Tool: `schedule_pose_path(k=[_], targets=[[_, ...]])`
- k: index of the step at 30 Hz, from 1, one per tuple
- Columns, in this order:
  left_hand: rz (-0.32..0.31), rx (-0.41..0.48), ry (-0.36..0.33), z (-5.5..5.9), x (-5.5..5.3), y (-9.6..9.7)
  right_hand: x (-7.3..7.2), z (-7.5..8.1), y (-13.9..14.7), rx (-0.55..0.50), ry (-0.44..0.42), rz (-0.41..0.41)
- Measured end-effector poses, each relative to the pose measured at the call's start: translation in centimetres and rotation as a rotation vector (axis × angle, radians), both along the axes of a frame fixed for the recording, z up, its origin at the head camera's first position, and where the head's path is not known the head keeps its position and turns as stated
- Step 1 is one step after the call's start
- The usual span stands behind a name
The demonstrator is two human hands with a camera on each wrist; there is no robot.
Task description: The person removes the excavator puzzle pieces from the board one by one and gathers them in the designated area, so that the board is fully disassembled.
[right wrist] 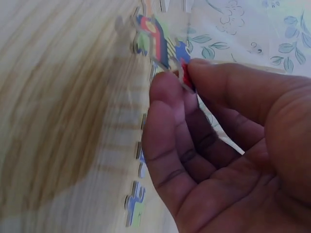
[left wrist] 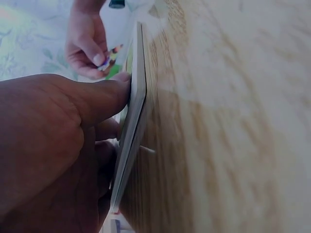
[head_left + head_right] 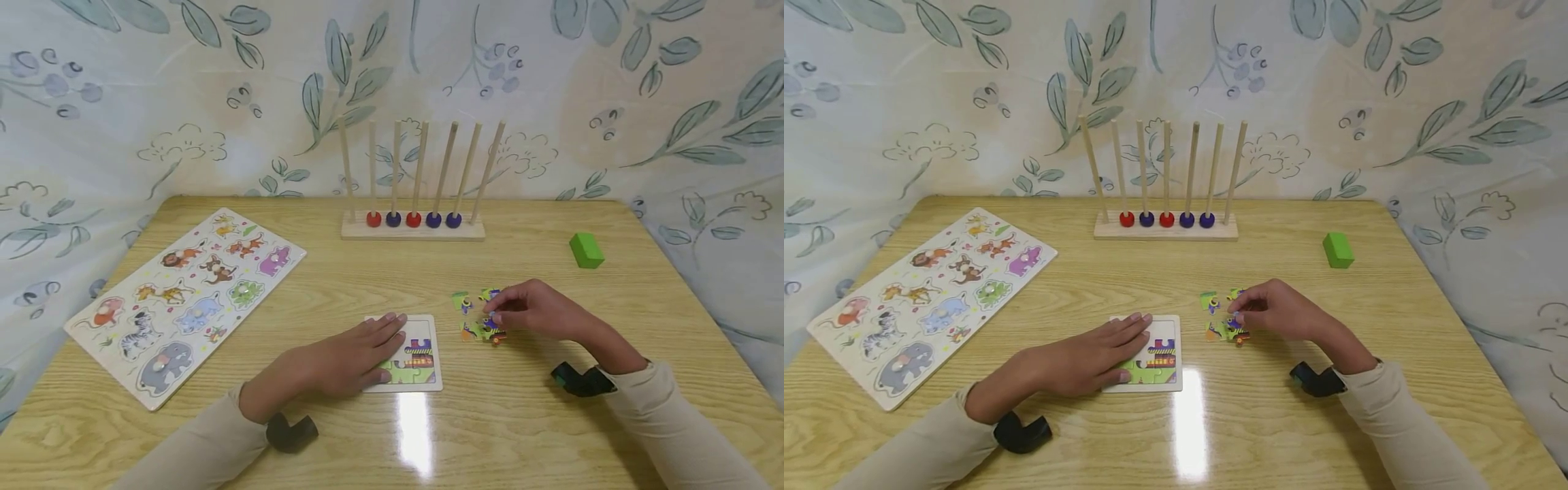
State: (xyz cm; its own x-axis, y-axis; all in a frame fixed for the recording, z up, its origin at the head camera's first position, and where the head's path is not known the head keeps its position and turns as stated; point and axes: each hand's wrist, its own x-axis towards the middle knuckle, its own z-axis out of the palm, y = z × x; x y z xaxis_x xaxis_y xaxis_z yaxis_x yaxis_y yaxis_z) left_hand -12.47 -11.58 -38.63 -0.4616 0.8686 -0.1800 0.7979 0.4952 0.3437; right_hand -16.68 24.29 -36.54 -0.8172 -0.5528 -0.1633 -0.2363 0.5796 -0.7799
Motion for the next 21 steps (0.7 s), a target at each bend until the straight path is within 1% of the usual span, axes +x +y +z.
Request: schedule_pose_path(k=[11,16,21], targets=[[0.018,-0.008,0.008,0.11,-0.13,0.13,0.04,-0.18,0.51,0.039,0.025,-0.012],[0.025,-0.006,-0.007,0.24,-0.11,0.11,0.13,-0.19,0.54,0.064,0.047,-0.018],[0.038,0.007,-0.037,0.09,0.07,0.16,0.16,-0.14,0.65,0.095,0.073,-0.021]])
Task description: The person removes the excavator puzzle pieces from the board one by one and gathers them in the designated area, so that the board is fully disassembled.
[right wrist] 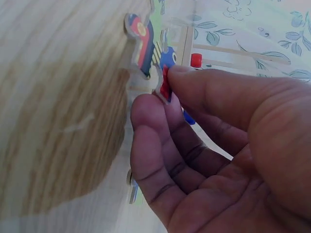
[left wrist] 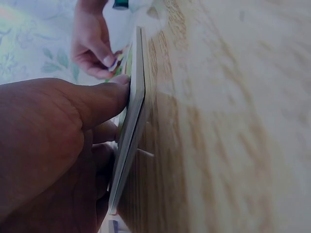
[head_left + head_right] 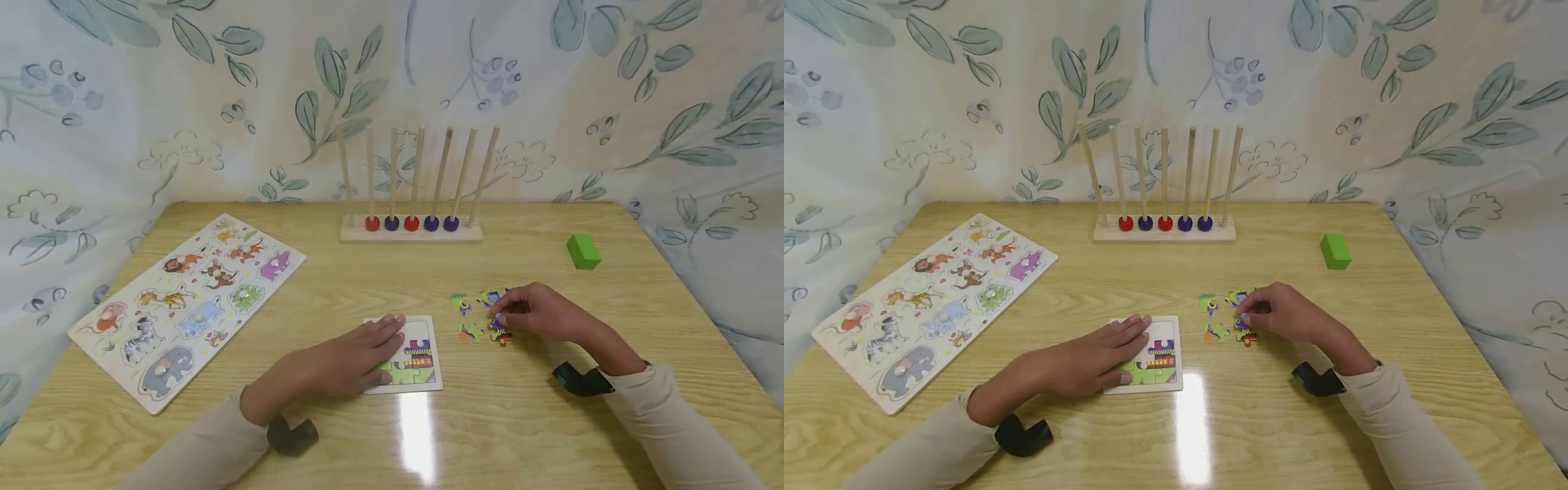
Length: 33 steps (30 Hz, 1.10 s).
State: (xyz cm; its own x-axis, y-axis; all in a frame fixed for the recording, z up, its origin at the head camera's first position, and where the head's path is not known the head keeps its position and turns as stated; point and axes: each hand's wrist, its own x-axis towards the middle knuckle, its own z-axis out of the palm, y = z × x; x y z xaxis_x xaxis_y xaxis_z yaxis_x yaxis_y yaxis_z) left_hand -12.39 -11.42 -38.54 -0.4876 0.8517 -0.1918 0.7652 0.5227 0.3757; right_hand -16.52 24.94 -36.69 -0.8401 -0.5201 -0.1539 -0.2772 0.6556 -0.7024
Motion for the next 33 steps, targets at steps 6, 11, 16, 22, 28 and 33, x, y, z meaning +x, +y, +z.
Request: schedule_pose_path(k=[6,11,16,22,28,33], targets=[[0.0,0.001,0.006,-0.1,0.0,0.1,-0.2,0.1,-0.1,0.036,0.017,-0.001],[-0.006,0.015,0.015,-0.2,0.0,0.0,-0.3,0.1,0.0,0.051,0.031,0.003],[0.005,0.02,0.002,-0.1,0.1,-0.1,-0.3,0.1,-0.1,0.049,0.04,0.007],[0.018,0.017,-0.015,0.0,0.2,0.0,0.0,0.6,-0.9,0.04,0.039,0.0],[0.019,0.012,-0.009,-0.1,0.1,-0.1,0.2,0.9,-2.3,0.002,0.007,0.011],[0.013,0.014,-0.005,-0.2,0.1,-0.1,0.4,0.8,-3.6,-0.036,-0.001,0.053]])
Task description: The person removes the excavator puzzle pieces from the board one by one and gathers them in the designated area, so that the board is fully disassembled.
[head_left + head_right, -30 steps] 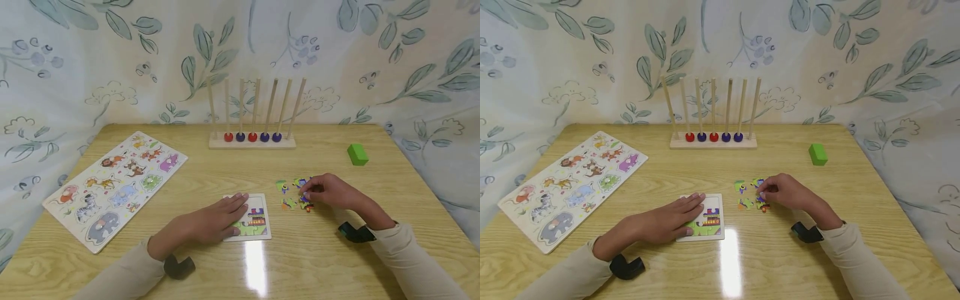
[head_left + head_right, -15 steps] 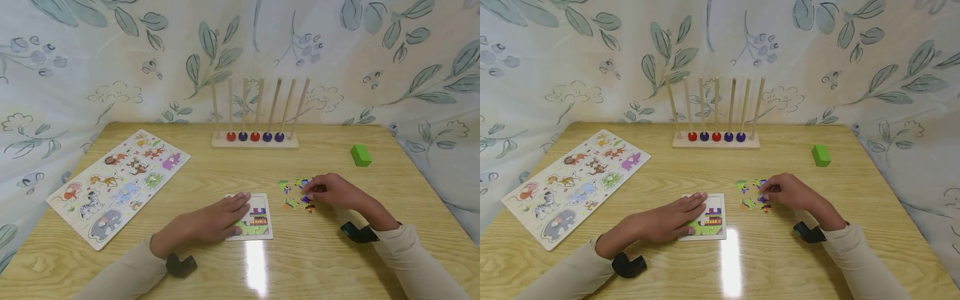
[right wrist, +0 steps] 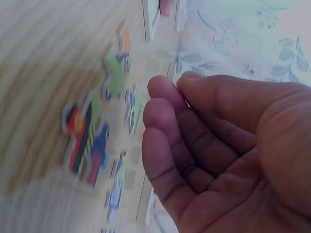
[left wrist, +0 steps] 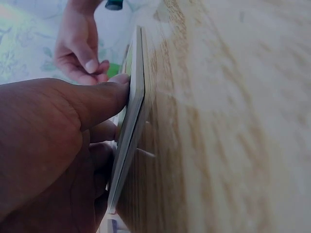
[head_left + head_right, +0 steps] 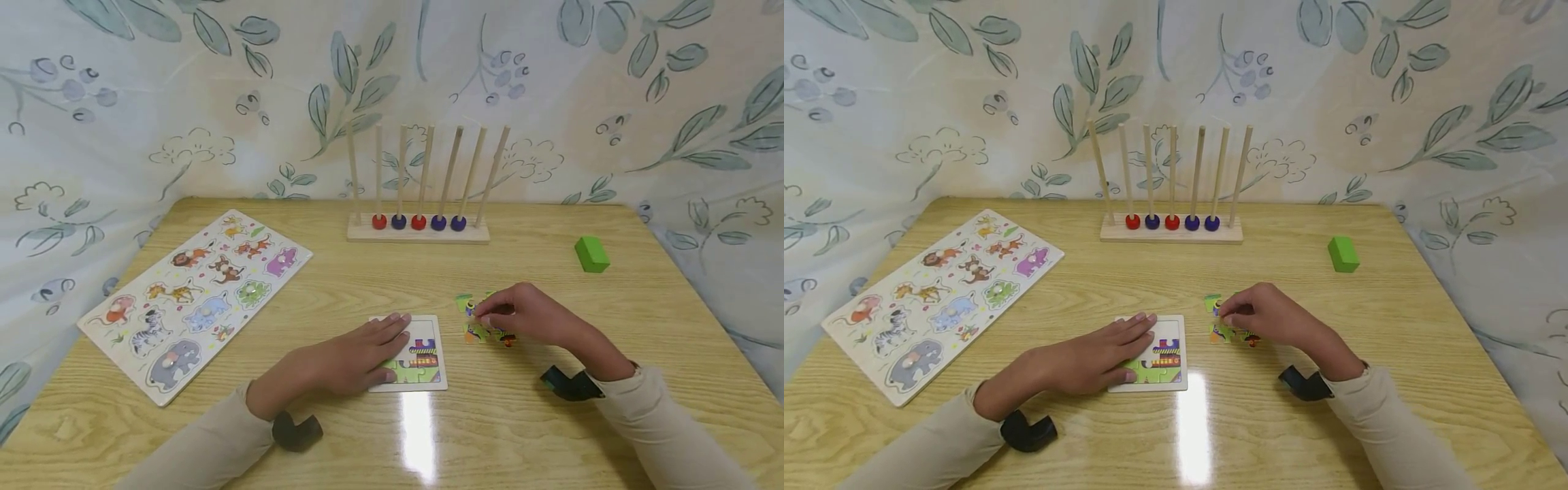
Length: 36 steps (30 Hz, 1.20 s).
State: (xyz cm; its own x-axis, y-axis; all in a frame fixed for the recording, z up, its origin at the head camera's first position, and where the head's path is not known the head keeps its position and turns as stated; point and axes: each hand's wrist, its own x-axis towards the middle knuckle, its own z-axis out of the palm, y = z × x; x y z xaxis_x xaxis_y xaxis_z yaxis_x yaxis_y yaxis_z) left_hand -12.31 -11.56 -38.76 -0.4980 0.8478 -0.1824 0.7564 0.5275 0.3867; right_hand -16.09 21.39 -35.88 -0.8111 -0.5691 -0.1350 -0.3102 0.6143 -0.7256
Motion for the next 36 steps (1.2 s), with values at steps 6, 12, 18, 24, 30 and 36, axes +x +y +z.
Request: schedule_pose_path(k=[6,12,18,24,30,36], targets=[[0.011,-0.002,-0.018,0.2,0.0,0.0,0.0,-0.2,-1.6,-0.019,0.008,0.05],[0.01,-0.002,-0.026,0.0,0.1,0.0,0.1,-0.5,-2.9,-0.01,-0.003,0.08],[0.022,0.007,-0.026,0.1,0.2,-0.3,0.0,-0.6,-4.5,-0.039,-0.001,0.152],[0.0,0.012,-0.022,0.0,0.0,-0.1,0.2,-1.0,-5.3,-0.053,-0.016,0.164],[-0.006,-0.001,-0.007,0.0,-0.2,0.2,0.3,-1.2,-5.6,-0.052,-0.008,0.168],[0.005,0.0,-0.018,0.1,-0.2,0.1,0.0,-1.2,-6.2,-0.071,-0.031,0.199]])
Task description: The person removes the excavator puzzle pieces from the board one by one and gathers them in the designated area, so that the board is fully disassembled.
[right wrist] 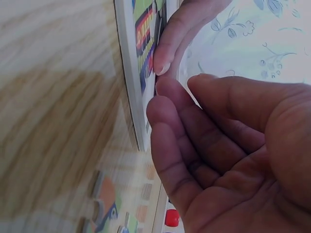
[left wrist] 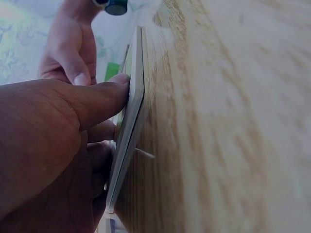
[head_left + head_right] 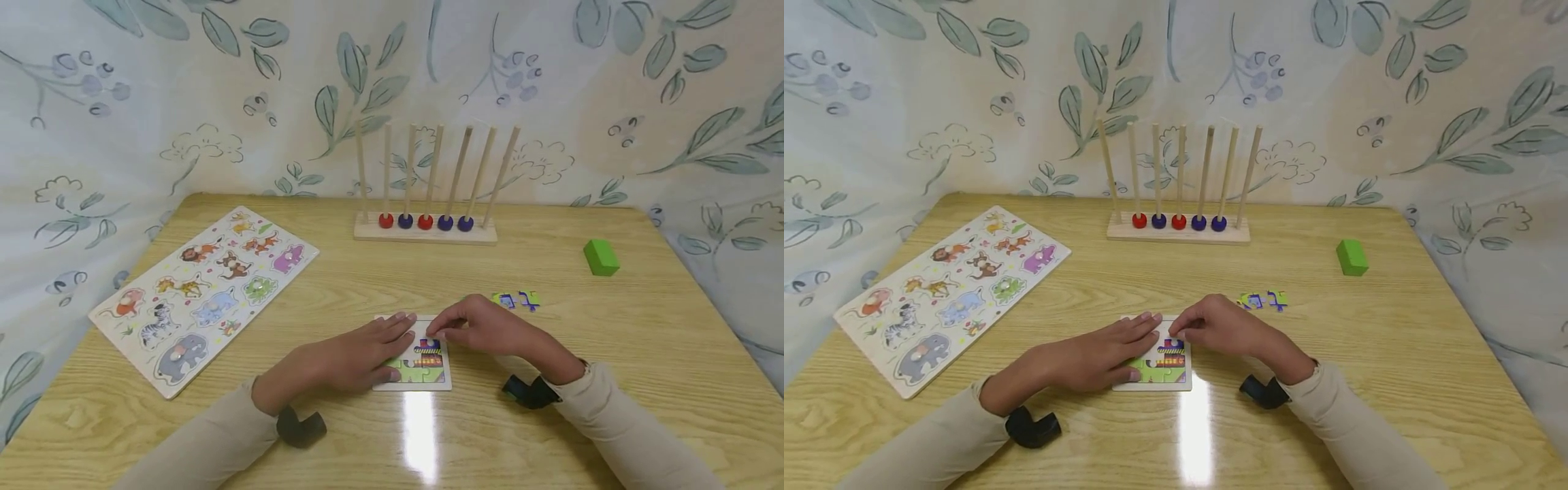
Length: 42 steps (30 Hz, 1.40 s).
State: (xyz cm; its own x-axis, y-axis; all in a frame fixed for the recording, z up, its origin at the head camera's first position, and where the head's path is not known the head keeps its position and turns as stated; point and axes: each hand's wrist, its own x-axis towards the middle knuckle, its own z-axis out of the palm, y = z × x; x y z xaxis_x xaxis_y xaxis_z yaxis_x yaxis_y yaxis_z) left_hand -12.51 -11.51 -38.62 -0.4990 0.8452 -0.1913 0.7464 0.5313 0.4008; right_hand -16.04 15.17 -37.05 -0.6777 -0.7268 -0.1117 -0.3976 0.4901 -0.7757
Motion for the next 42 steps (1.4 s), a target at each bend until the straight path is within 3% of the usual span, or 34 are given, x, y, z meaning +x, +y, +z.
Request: schedule_pose_path(k=[7,33,42], targets=[[0.006,0.004,-0.024,0.0,0.1,0.0,0.0,-0.2,-0.5,-0.038,-0.067,0.004],[0.025,0.017,-0.01,0.2,0.1,0.1,-0.1,0.1,-1.3,-0.054,-0.042,0.0],[0.036,0.024,-0.022,0.0,-0.1,0.1,-0.1,-0.1,-1.5,-0.075,-0.058,0.045]])
